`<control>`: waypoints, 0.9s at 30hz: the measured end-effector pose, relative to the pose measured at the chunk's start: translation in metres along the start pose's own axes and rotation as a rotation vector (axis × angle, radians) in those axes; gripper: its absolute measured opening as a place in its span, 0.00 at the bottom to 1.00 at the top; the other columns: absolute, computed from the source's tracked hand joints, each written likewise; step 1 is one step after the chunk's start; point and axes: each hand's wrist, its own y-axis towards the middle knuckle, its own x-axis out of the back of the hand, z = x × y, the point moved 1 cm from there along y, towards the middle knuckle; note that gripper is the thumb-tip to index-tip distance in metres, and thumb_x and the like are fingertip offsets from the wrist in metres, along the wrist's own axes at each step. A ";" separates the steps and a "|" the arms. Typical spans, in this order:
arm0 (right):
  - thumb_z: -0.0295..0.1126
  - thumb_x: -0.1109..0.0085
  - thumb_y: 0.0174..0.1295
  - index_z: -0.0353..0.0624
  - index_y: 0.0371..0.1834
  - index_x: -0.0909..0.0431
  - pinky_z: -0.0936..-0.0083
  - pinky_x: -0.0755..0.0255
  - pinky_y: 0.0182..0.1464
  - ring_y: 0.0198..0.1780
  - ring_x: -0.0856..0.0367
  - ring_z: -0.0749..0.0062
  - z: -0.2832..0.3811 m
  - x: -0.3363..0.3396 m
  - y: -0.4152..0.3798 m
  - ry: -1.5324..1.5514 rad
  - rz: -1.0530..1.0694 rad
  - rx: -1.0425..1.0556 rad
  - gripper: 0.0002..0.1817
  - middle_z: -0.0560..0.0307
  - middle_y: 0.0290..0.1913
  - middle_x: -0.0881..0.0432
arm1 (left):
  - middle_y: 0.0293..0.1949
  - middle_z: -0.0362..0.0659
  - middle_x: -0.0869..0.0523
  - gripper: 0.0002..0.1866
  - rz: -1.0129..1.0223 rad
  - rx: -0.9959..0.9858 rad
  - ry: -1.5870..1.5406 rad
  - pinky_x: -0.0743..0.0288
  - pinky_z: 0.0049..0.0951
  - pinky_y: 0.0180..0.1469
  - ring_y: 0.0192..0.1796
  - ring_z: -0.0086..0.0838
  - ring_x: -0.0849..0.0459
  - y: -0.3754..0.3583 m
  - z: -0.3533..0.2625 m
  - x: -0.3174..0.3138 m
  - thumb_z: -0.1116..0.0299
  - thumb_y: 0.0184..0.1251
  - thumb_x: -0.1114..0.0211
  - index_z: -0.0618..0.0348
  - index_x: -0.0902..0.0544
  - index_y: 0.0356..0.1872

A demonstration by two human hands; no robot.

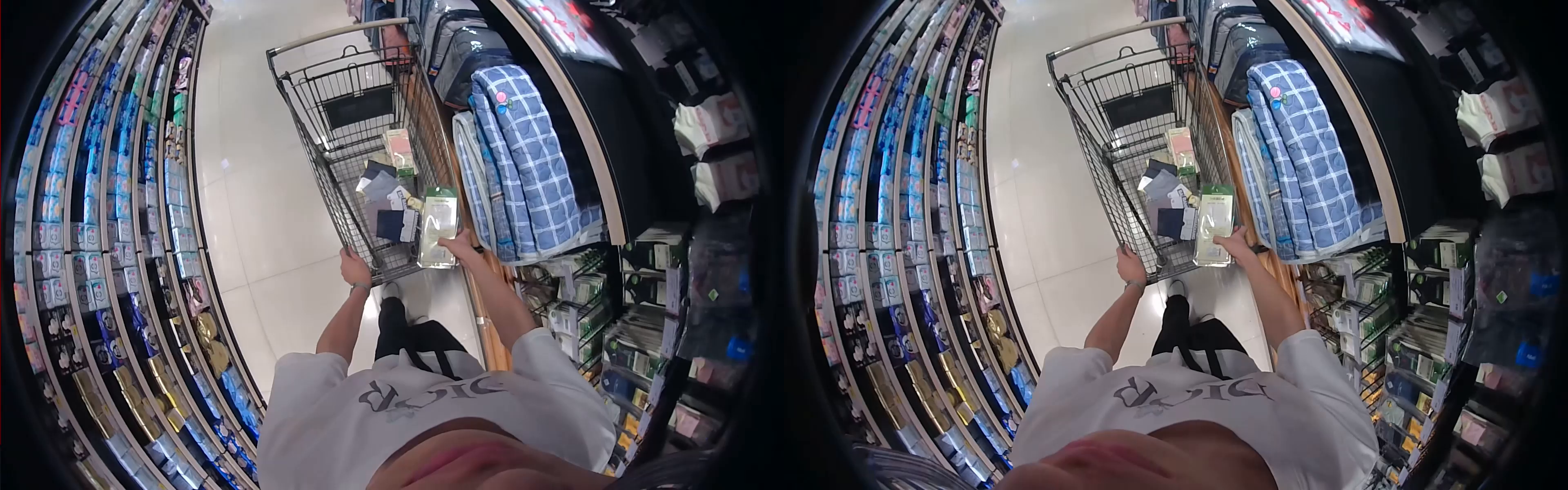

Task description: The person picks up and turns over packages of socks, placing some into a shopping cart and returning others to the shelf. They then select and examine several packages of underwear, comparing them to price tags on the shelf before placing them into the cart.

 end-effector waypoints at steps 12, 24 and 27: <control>0.24 0.32 0.57 0.45 0.82 0.52 0.66 0.34 0.72 0.73 0.33 0.61 0.078 0.020 -0.120 0.499 0.117 0.388 0.51 0.45 0.72 0.33 | 0.52 0.45 0.17 0.30 0.470 -0.084 -0.613 0.29 0.42 0.60 0.57 0.36 0.21 -0.052 -0.103 0.017 0.46 0.76 0.39 0.65 0.22 0.61; 0.38 0.31 0.58 0.34 0.74 0.35 0.63 0.37 0.72 0.65 0.29 0.55 0.268 0.139 -0.298 0.240 0.115 1.113 0.41 0.40 0.64 0.30 | 0.71 0.58 0.26 0.35 1.282 -0.084 -1.515 0.27 0.50 0.71 0.71 0.50 0.24 -0.208 -0.330 0.233 0.47 0.81 0.50 0.64 0.35 0.76; 0.36 0.33 0.59 0.34 0.76 0.38 0.64 0.37 0.72 0.65 0.29 0.56 0.260 0.162 -0.339 0.275 0.091 1.190 0.42 0.40 0.65 0.33 | 0.72 0.58 0.27 0.34 1.358 -0.139 -1.644 0.27 0.49 0.71 0.71 0.50 0.24 -0.239 -0.334 0.249 0.52 0.80 0.49 0.66 0.36 0.76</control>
